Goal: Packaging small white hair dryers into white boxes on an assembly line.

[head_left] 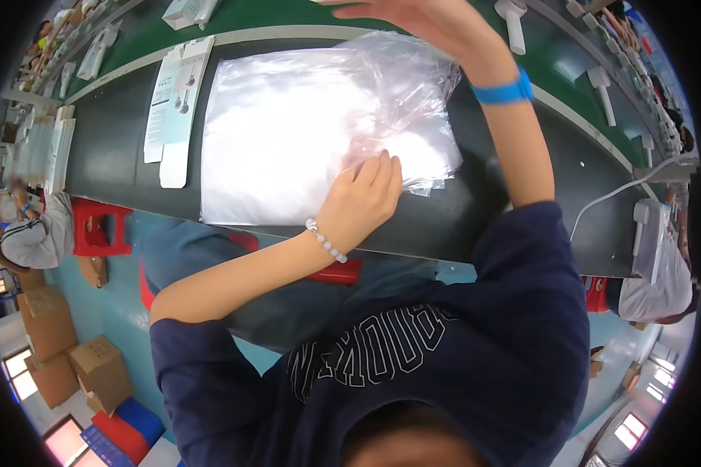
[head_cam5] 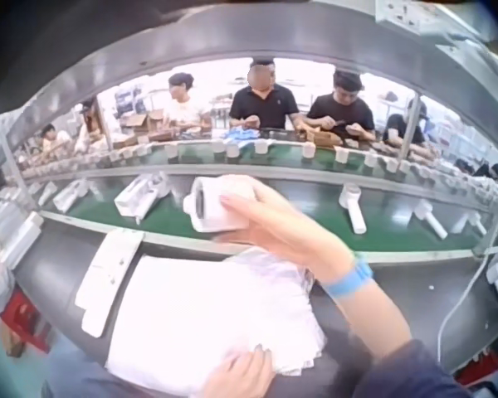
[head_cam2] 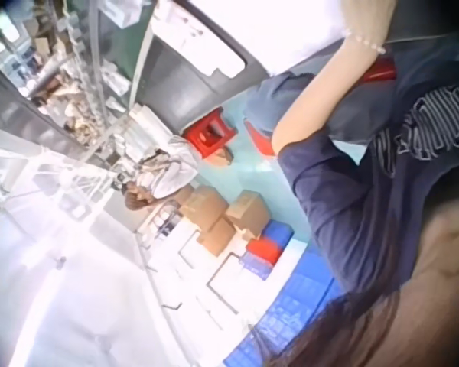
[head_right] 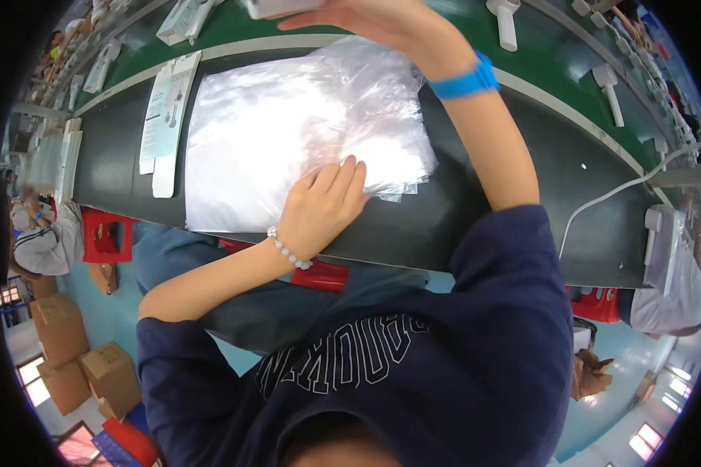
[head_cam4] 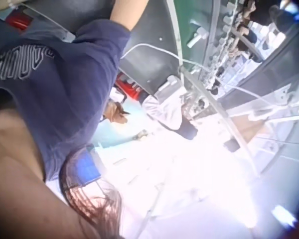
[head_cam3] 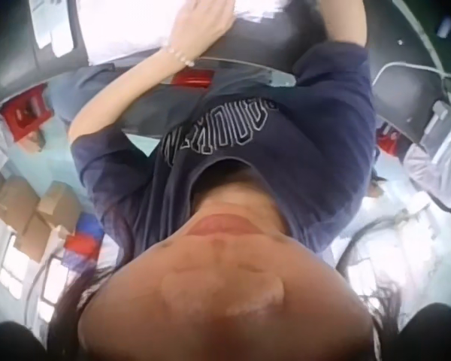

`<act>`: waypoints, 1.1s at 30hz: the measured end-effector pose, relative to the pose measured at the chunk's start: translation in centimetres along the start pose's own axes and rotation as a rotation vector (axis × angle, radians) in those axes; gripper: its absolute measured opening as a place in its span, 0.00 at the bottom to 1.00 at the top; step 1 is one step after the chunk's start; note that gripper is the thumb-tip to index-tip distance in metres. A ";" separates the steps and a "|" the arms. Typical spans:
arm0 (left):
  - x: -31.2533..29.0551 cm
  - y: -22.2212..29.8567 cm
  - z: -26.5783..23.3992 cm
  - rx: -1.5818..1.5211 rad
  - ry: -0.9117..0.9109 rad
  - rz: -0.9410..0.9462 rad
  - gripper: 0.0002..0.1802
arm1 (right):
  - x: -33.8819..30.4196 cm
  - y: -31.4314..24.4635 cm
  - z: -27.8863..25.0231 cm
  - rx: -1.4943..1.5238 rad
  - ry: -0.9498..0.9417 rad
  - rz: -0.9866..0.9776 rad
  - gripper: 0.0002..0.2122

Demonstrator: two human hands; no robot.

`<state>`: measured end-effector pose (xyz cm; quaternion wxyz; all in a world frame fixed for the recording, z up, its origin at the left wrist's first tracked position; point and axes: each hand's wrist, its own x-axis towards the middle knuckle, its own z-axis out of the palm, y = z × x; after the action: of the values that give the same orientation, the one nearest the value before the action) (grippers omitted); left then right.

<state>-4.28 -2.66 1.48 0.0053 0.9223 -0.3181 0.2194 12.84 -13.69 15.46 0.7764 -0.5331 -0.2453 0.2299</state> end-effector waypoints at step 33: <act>1.5 -1.7 -0.7 -0.249 0.085 0.041 0.06 | -12.0 -5.7 -0.5 -0.724 0.329 -0.085 0.32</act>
<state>-2.53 -2.04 2.98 0.1289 0.8978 -0.3610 0.2170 4.40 -23.37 18.98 0.5760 -0.7914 -0.2048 0.0075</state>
